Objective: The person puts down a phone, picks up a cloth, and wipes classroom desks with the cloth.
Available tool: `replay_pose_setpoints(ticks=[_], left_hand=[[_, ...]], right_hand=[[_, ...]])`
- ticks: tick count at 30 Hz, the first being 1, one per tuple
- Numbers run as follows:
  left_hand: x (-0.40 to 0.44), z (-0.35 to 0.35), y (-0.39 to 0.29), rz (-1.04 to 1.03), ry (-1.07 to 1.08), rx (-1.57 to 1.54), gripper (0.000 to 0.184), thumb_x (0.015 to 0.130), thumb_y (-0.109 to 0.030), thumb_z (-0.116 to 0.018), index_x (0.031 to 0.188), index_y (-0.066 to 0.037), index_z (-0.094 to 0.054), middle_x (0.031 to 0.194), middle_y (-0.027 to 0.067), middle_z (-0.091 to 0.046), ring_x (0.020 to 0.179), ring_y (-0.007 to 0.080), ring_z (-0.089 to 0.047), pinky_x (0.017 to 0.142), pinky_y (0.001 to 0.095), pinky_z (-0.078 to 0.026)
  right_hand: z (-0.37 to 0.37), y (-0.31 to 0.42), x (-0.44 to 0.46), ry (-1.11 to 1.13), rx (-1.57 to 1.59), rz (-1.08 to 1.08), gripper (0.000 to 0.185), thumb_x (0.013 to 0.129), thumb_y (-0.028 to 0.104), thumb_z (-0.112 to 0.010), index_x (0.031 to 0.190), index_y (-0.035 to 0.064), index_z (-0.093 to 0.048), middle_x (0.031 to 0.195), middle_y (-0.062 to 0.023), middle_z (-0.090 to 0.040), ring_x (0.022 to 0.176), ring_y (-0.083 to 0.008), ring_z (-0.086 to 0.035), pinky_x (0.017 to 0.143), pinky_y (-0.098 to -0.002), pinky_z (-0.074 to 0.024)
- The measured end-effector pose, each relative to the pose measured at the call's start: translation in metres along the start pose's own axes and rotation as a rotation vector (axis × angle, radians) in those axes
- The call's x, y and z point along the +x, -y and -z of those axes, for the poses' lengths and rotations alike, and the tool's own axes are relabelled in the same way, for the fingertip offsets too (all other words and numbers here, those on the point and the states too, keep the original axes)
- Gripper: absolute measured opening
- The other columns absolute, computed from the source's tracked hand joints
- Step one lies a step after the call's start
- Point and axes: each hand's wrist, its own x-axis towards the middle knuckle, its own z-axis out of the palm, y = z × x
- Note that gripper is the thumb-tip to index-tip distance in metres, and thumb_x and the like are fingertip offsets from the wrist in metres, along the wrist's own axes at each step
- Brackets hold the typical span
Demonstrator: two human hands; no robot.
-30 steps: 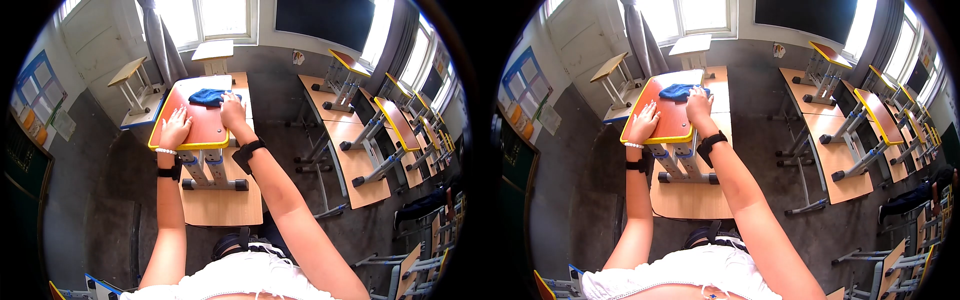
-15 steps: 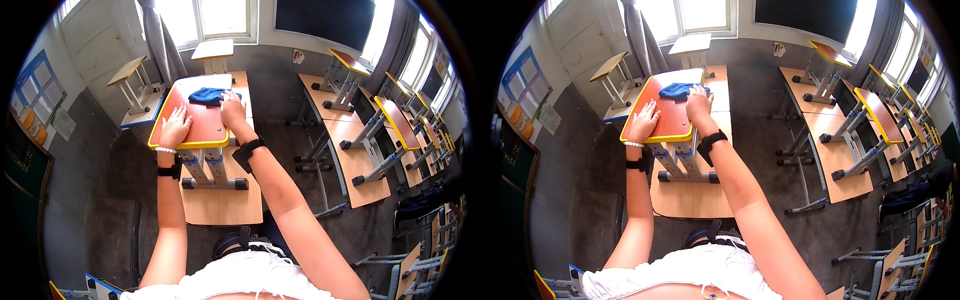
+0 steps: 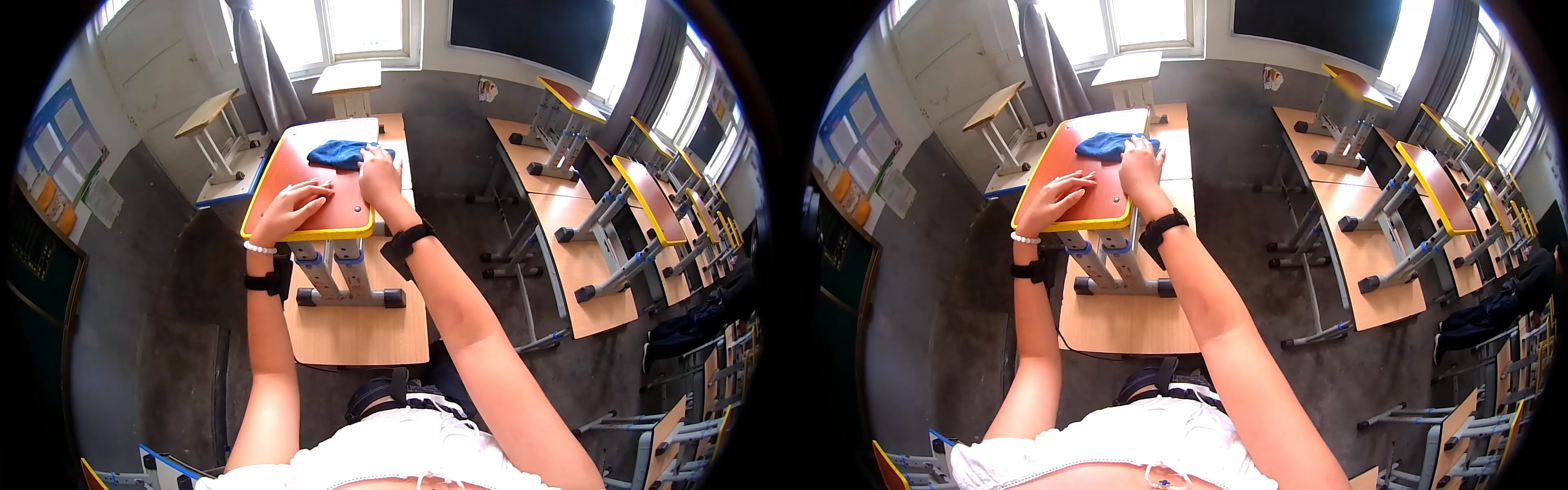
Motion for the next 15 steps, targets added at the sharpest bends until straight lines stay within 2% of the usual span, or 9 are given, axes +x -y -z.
replay_pose_setpoints(ticks=[3,6,7,10,13,15], left_hand=[[0.001,-0.001,0.002,-0.012,-0.003,-0.005,0.028,0.093,-0.023,-0.057,0.112,-0.007,-0.068,0.121,0.0101,-0.065,0.124,0.0296,-0.052,0.105,0.0389,-0.037],[0.000,0.000,0.003,-0.009,0.006,0.021,0.029,0.093,-0.024,-0.057,0.115,-0.008,-0.068,0.123,0.0093,-0.065,0.124,0.0291,-0.052,0.106,0.0392,-0.036],[0.000,0.000,0.003,-0.005,0.011,0.031,0.030,0.093,-0.024,-0.057,0.117,-0.009,-0.067,0.124,0.0090,-0.064,0.125,0.0288,-0.051,0.107,0.0394,-0.035],[0.001,-0.001,0.007,0.031,0.031,0.177,0.041,0.092,-0.034,-0.058,0.127,-0.014,-0.062,0.136,0.0078,-0.056,0.132,0.0268,-0.045,0.110,0.0478,-0.030],[0.001,-0.006,0.003,0.123,0.052,0.381,0.053,0.091,-0.046,-0.056,0.137,-0.021,-0.053,0.148,0.0054,-0.043,0.139,0.0242,-0.036,0.112,0.0576,-0.021],[0.001,-0.007,0.010,0.149,0.090,0.396,0.057,0.090,-0.051,-0.054,0.140,-0.024,-0.049,0.151,0.0040,-0.039,0.141,0.0240,-0.032,0.112,0.0609,-0.017]], right_hand=[[-0.006,0.000,0.000,-0.092,-0.098,0.050,0.040,0.092,0.017,-0.052,0.131,0.0150,-0.057,0.144,-0.0122,-0.043,0.132,-0.0293,-0.042,0.111,-0.0571,-0.0251],[0.009,0.006,-0.005,-0.140,-0.140,0.294,0.048,0.089,0.009,-0.053,0.135,0.0213,-0.054,0.146,-0.0160,-0.039,0.135,-0.0315,-0.039,0.112,-0.0556,-0.0246],[0.011,0.006,-0.004,-0.145,-0.124,0.409,0.047,0.087,0.006,-0.055,0.129,0.0247,-0.060,0.147,-0.0148,-0.038,0.136,-0.0313,-0.038,0.113,-0.0524,-0.0252],[0.014,0.006,-0.003,-0.084,-0.106,0.547,0.041,0.087,0.008,-0.056,0.123,0.0245,-0.065,0.146,-0.0147,-0.040,0.134,-0.0311,-0.040,0.113,-0.0495,-0.0267],[0.014,0.009,-0.004,-0.064,-0.012,0.534,0.036,0.088,0.012,-0.058,0.120,0.0252,-0.068,0.145,-0.0141,-0.043,0.132,-0.0318,-0.043,0.112,-0.0472,-0.0297],[0.014,0.009,-0.005,-0.047,0.005,0.533,0.036,0.089,0.013,-0.057,0.121,0.0260,-0.067,0.144,-0.0140,-0.044,0.130,-0.0328,-0.044,0.111,-0.0463,-0.0314]])
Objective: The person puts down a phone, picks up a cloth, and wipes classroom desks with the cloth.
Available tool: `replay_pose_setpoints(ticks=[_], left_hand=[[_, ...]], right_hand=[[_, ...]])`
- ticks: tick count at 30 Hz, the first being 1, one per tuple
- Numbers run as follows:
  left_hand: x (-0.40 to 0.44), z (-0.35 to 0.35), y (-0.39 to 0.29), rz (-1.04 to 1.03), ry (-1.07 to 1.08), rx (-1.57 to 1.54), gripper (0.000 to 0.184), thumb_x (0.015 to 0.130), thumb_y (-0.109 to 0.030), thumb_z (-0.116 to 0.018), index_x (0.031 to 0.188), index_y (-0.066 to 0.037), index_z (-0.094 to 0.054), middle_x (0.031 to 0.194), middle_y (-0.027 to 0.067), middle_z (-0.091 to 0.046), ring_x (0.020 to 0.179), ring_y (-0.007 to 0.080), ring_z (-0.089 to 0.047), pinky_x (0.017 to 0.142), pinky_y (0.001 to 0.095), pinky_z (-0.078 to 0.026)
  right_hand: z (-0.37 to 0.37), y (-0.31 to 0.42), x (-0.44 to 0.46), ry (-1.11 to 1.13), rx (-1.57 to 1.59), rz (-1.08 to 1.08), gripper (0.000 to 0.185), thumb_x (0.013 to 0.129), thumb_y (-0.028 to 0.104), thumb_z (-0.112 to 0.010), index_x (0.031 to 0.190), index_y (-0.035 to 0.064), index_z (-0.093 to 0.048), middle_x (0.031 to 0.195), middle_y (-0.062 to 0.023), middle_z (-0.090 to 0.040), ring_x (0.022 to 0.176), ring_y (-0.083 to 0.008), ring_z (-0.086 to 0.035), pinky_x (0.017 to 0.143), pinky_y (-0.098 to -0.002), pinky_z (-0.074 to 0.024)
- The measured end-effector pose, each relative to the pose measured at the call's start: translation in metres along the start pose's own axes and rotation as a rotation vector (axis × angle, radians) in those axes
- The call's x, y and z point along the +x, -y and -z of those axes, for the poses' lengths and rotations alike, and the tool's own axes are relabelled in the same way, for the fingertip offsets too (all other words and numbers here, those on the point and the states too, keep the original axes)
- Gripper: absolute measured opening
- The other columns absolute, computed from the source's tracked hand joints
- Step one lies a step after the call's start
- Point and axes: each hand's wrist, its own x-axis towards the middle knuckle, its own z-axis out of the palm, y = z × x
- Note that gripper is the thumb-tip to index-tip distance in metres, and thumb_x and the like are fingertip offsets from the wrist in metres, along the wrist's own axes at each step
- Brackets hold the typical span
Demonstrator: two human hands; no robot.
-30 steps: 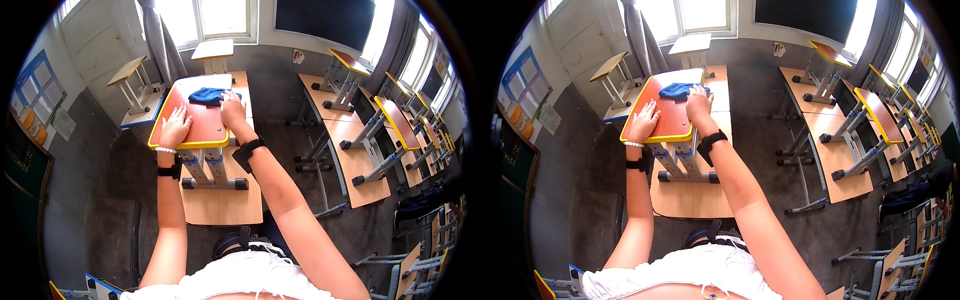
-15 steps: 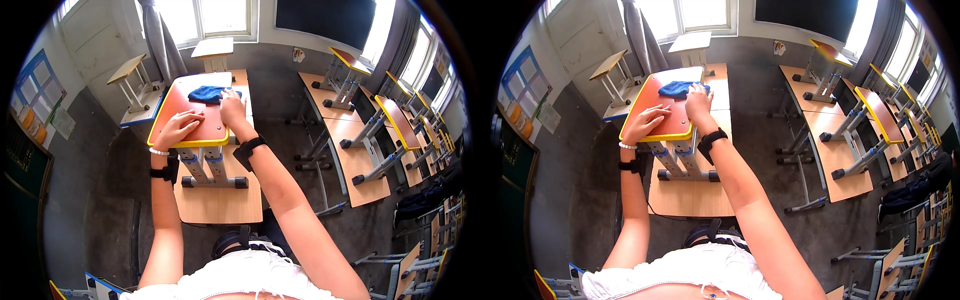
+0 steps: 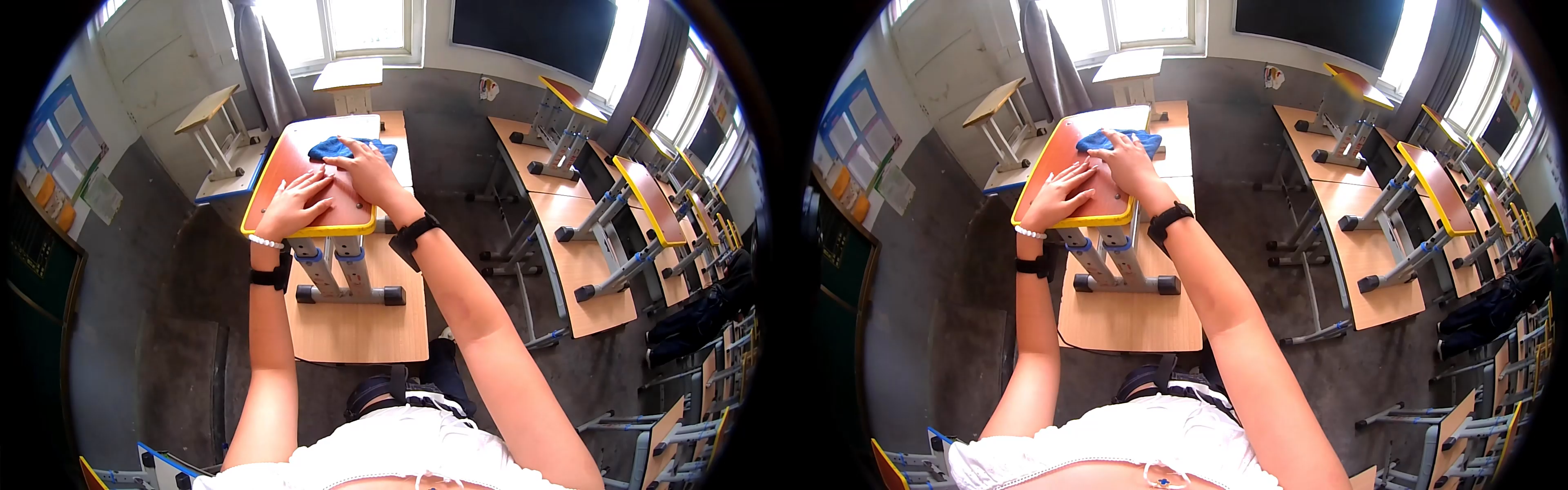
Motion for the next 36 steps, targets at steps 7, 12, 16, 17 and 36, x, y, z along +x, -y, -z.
replay_pose_setpoints(ticks=[7,12,16,17,36], left_hand=[[0.000,0.002,-0.006,0.029,0.030,0.037,0.060,0.091,-0.054,-0.051,0.143,-0.026,-0.044,0.152,0.0035,-0.037,0.142,0.0251,-0.029,0.113,0.0618,-0.014],[0.001,0.002,-0.004,0.018,0.024,0.037,0.060,0.091,-0.054,-0.051,0.143,-0.026,-0.045,0.152,0.0035,-0.037,0.142,0.0252,-0.029,0.113,0.0621,-0.014],[0.000,0.002,-0.005,0.024,0.023,0.043,0.060,0.091,-0.054,-0.051,0.143,-0.026,-0.045,0.151,0.0037,-0.038,0.142,0.0257,-0.029,0.113,0.0622,-0.014],[0.000,0.002,-0.005,0.024,0.024,0.043,0.060,0.091,-0.054,-0.051,0.143,-0.027,-0.044,0.151,0.0037,-0.038,0.142,0.0257,-0.029,0.113,0.0622,-0.014],[0.000,0.000,-0.007,0.028,0.021,0.051,0.058,0.091,-0.053,-0.051,0.142,-0.026,-0.046,0.151,0.0035,-0.039,0.142,0.0260,-0.029,0.113,0.0613,-0.015]], right_hand=[[-0.005,-0.008,0.002,0.060,-0.015,0.002,0.036,0.091,0.017,-0.056,0.124,0.0287,-0.065,0.144,-0.0144,-0.044,0.129,-0.0354,-0.045,0.109,-0.0441,-0.0336],[-0.011,-0.012,0.004,0.067,0.047,-0.004,0.031,0.095,0.034,-0.053,0.122,0.0261,-0.067,0.144,-0.0141,-0.045,0.132,-0.0323,-0.042,0.111,-0.0491,-0.0291],[-0.008,-0.010,0.003,0.066,-0.009,-0.005,0.029,0.094,0.026,-0.054,0.120,0.0283,-0.068,0.141,-0.0132,-0.049,0.128,-0.0340,-0.047,0.109,-0.0451,-0.0338],[-0.008,-0.010,0.003,0.067,-0.002,-0.011,0.029,0.094,0.026,-0.054,0.119,0.0277,-0.069,0.141,-0.0128,-0.049,0.128,-0.0337,-0.047,0.108,-0.0449,-0.0340],[-0.013,-0.016,0.007,0.148,0.101,-0.090,0.032,0.089,0.015,-0.054,0.114,0.0244,-0.072,0.138,-0.0109,-0.052,0.130,-0.0298,-0.045,0.111,-0.0446,-0.0291]])
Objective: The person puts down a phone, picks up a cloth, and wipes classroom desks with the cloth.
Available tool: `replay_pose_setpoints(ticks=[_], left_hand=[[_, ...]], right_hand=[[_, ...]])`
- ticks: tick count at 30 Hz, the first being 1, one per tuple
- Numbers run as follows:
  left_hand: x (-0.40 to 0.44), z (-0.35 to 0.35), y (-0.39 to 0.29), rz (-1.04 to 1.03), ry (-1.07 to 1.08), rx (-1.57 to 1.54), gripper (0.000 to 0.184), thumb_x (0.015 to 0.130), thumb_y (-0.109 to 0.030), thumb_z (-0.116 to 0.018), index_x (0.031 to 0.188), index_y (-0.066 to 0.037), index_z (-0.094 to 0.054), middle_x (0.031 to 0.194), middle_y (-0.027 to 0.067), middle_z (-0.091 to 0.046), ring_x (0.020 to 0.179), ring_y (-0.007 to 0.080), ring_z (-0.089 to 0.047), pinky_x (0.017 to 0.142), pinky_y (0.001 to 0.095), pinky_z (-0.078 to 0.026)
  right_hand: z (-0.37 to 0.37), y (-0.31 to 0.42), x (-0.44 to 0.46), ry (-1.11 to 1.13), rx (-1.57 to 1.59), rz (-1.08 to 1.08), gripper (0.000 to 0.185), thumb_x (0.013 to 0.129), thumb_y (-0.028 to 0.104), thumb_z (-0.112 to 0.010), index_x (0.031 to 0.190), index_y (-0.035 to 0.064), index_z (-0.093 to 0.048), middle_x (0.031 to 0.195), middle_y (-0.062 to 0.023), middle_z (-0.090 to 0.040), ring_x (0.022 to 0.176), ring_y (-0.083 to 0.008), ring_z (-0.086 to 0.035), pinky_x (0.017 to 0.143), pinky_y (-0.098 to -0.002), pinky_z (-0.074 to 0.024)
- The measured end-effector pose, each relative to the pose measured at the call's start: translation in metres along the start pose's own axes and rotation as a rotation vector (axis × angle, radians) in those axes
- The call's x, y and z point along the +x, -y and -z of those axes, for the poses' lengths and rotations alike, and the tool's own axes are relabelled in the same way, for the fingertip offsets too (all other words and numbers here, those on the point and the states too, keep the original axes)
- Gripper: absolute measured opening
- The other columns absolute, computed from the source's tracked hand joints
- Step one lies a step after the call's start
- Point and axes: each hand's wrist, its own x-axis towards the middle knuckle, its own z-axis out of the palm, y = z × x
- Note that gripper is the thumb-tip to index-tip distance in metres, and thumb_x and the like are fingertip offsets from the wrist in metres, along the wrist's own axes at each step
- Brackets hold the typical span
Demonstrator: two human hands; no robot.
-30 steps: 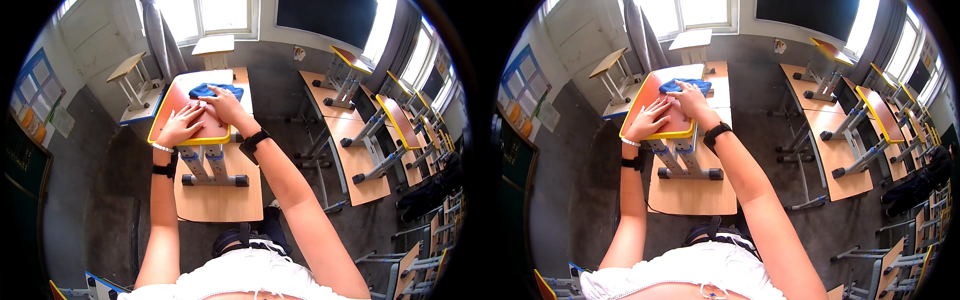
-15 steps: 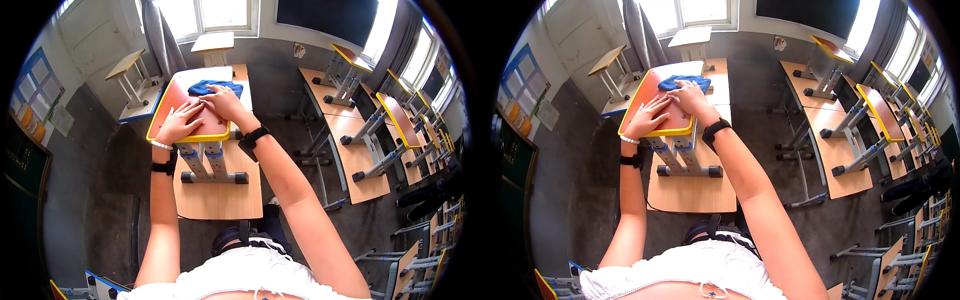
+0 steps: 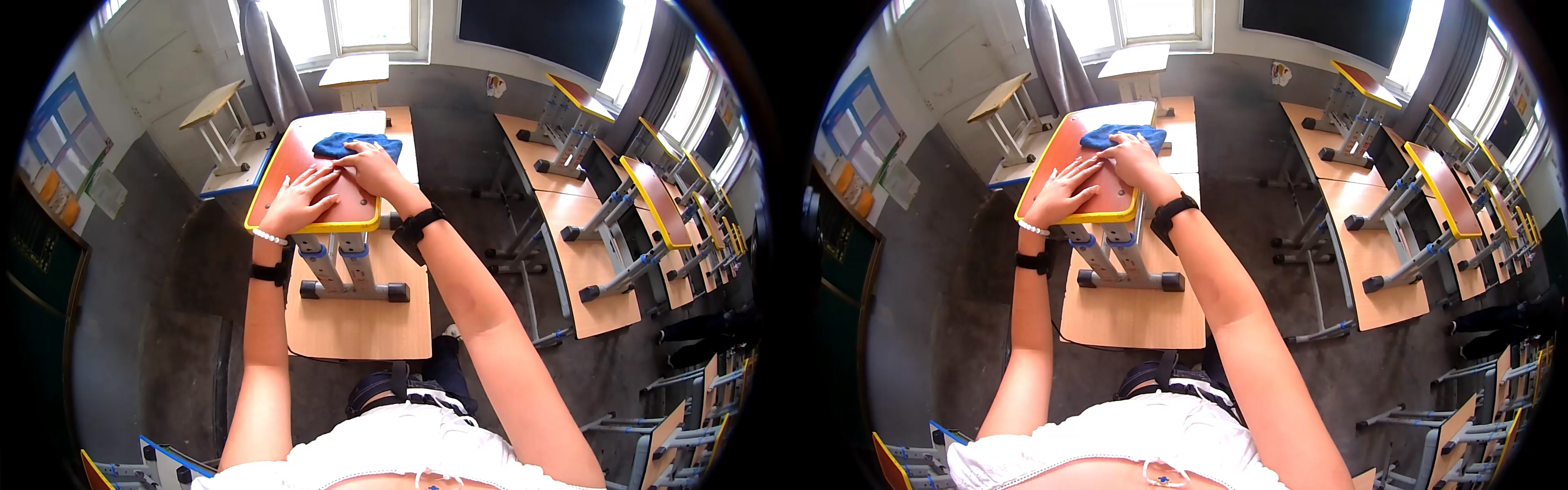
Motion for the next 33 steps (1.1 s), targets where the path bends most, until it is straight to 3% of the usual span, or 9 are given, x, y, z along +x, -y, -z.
replay_pose_setpoints(ticks=[4,7,16,20,26,33], left_hand=[[0.000,0.002,-0.002,0.015,0.011,-0.002,0.057,0.092,-0.052,-0.051,0.142,-0.025,-0.046,0.151,0.0031,-0.039,0.142,0.0258,-0.029,0.113,0.0612,-0.015],[-0.001,0.003,-0.003,-0.010,0.002,0.004,0.057,0.092,-0.051,-0.051,0.142,-0.025,-0.046,0.150,0.0027,-0.040,0.142,0.0256,-0.029,0.113,0.0612,-0.015],[-0.001,-0.005,0.002,0.025,0.004,0.087,0.056,0.095,-0.049,-0.044,0.145,-0.023,-0.041,0.152,0.0022,-0.036,0.143,0.0253,-0.028,0.113,0.0623,-0.015],[-0.001,-0.015,-0.017,0.136,-0.003,0.171,0.057,0.096,-0.046,-0.039,0.147,-0.020,-0.036,0.155,0.0004,-0.030,0.143,0.0253,-0.026,0.113,0.0618,-0.017],[-0.002,-0.011,-0.023,0.136,0.002,0.171,0.058,0.096,-0.047,-0.039,0.147,-0.020,-0.036,0.155,0.0000,-0.030,0.143,0.0254,-0.026,0.113,0.0613,-0.017],[-0.002,-0.010,-0.023,0.130,-0.009,0.157,0.059,0.095,-0.048,-0.040,0.147,-0.021,-0.036,0.153,-0.0002,-0.035,0.143,0.0266,-0.028,0.113,0.0608,-0.017]], right_hand=[[-0.001,0.020,-0.001,-0.044,-0.008,-0.140,0.033,0.084,0.012,-0.057,0.111,0.0210,-0.073,0.134,-0.0121,-0.056,0.125,-0.0288,-0.049,0.110,-0.0436,-0.0297],[-0.004,0.029,-0.002,-0.096,0.029,-0.242,0.030,0.084,0.012,-0.057,0.108,0.0208,-0.074,0.133,-0.0129,-0.056,0.125,-0.0285,-0.049,0.113,-0.0486,-0.0248],[-0.003,0.027,-0.006,-0.153,0.058,-0.184,0.025,0.089,0.017,-0.058,0.108,0.0220,-0.074,0.130,-0.0137,-0.058,0.124,-0.0288,-0.050,0.110,-0.0500,-0.0272],[-0.008,0.021,-0.004,-0.106,0.013,-0.158,0.031,0.090,0.019,-0.056,0.117,0.0276,-0.069,0.132,-0.0130,-0.056,0.127,-0.0277,-0.047,0.108,-0.0484,-0.0278],[-0.009,0.022,-0.005,-0.078,-0.028,-0.150,0.038,0.093,0.022,-0.052,0.130,0.0316,-0.059,0.139,-0.0141,-0.050,0.132,-0.0286,-0.043,0.110,-0.0521,-0.0253],[-0.010,0.021,-0.006,-0.057,-0.048,-0.149,0.036,0.094,0.024,-0.052,0.128,0.0301,-0.061,0.139,-0.0136,-0.050,0.132,-0.0289,-0.042,0.112,-0.0530,-0.0228]])
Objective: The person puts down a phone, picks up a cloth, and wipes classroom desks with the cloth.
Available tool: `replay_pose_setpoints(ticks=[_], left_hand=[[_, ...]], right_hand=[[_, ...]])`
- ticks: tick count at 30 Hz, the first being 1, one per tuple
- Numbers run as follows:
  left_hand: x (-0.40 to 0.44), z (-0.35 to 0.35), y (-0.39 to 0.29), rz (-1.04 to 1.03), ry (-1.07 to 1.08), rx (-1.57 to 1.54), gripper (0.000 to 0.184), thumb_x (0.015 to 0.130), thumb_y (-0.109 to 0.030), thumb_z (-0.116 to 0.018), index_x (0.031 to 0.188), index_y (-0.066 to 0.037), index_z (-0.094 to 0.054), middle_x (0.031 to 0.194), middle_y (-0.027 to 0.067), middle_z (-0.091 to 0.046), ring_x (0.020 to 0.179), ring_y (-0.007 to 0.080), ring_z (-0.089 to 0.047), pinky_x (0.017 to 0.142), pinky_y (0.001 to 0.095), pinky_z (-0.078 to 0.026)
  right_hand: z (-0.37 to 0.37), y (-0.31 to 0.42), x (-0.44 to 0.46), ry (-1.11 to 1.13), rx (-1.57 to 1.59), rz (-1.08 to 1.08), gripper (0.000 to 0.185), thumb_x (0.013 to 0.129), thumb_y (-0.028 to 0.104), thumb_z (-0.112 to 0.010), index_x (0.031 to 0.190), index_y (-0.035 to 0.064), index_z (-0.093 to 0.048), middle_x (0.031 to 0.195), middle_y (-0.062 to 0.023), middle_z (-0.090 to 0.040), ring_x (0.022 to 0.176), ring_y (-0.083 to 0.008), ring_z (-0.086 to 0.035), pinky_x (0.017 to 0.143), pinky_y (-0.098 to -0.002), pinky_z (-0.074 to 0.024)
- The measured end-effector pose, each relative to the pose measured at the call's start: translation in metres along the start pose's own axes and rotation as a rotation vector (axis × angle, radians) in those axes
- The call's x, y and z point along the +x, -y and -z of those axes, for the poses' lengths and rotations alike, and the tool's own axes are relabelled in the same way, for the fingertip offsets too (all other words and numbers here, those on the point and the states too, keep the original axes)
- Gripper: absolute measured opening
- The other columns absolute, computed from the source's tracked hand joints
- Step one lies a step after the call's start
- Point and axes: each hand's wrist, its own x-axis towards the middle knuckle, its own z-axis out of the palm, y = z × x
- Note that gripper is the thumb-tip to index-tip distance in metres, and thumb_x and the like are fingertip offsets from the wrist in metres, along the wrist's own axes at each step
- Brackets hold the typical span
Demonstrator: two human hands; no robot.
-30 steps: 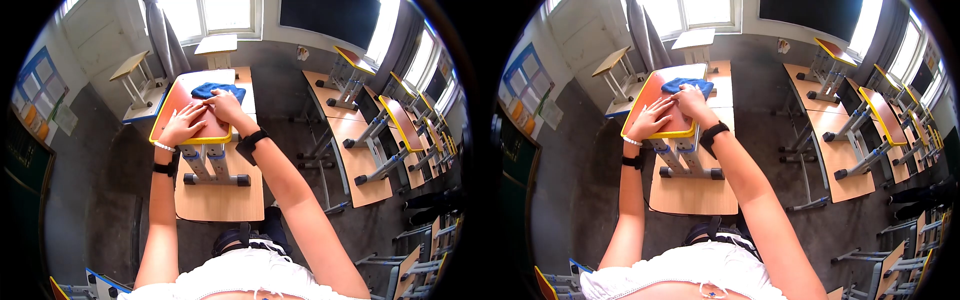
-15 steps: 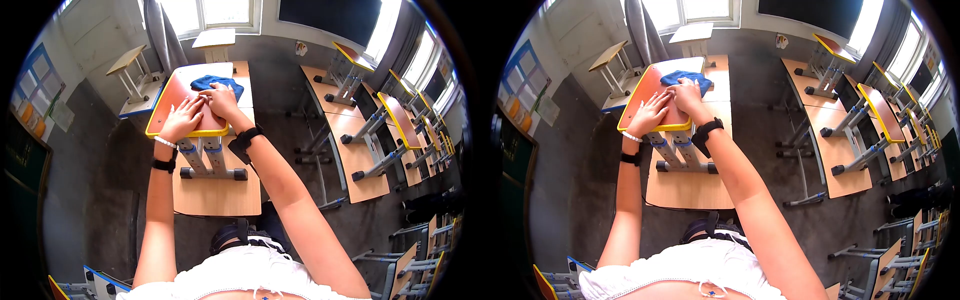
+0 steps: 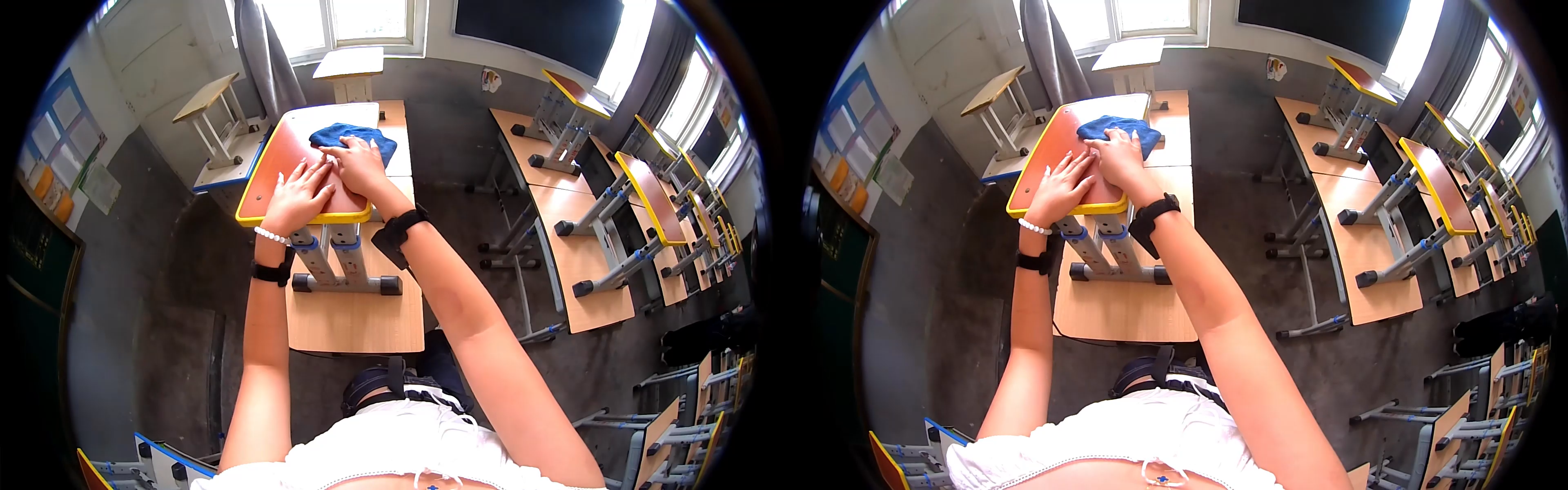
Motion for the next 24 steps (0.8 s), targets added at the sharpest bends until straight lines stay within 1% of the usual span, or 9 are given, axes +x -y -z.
replay_pose_setpoints(ticks=[5,11,20,24], left_hand=[[-0.0005,0.0013,-0.0015,-0.003,-0.011,-0.019,0.059,0.095,-0.047,-0.042,0.147,-0.021,-0.038,0.152,-0.0001,-0.037,0.142,0.0272,-0.029,0.112,0.0612,-0.018],[-0.0019,0.0009,-0.0013,-0.021,-0.037,-0.019,0.058,0.095,-0.046,-0.043,0.146,-0.020,-0.040,0.151,-0.0001,-0.038,0.141,0.0276,-0.030,0.111,0.0620,-0.020],[-0.0007,-0.0021,0.0016,-0.031,-0.045,-0.006,0.056,0.095,-0.046,-0.043,0.145,-0.019,-0.041,0.150,-0.0009,-0.039,0.141,0.0269,-0.030,0.111,0.0624,-0.021],[0.0001,-0.0031,0.0020,-0.030,-0.052,-0.003,0.056,0.095,-0.046,-0.043,0.144,-0.018,-0.042,0.150,-0.0007,-0.039,0.141,0.0266,-0.030,0.111,0.0617,-0.021]], right_hand=[[0.0009,0.0007,0.0001,-0.005,0.006,-0.006,0.034,0.092,0.021,-0.053,0.123,0.0268,-0.065,0.137,-0.0134,-0.052,0.132,-0.0286,-0.043,0.113,-0.0528,-0.0218],[0.0038,0.0030,-0.0026,-0.012,0.018,-0.010,0.035,0.091,0.017,-0.052,0.121,0.0260,-0.067,0.137,-0.0135,-0.052,0.132,-0.0293,-0.042,0.114,-0.0523,-0.0203],[0.0032,0.0043,-0.0037,-0.008,-0.005,-0.004,0.035,0.092,0.019,-0.050,0.121,0.0267,-0.067,0.138,-0.0133,-0.051,0.133,-0.0292,-0.042,0.114,-0.0528,-0.0189],[0.0023,0.0044,-0.0038,-0.018,-0.060,0.012,0.035,0.092,0.020,-0.050,0.123,0.0267,-0.065,0.137,-0.0133,-0.052,0.132,-0.0292,-0.042,0.113,-0.0534,-0.0214]])
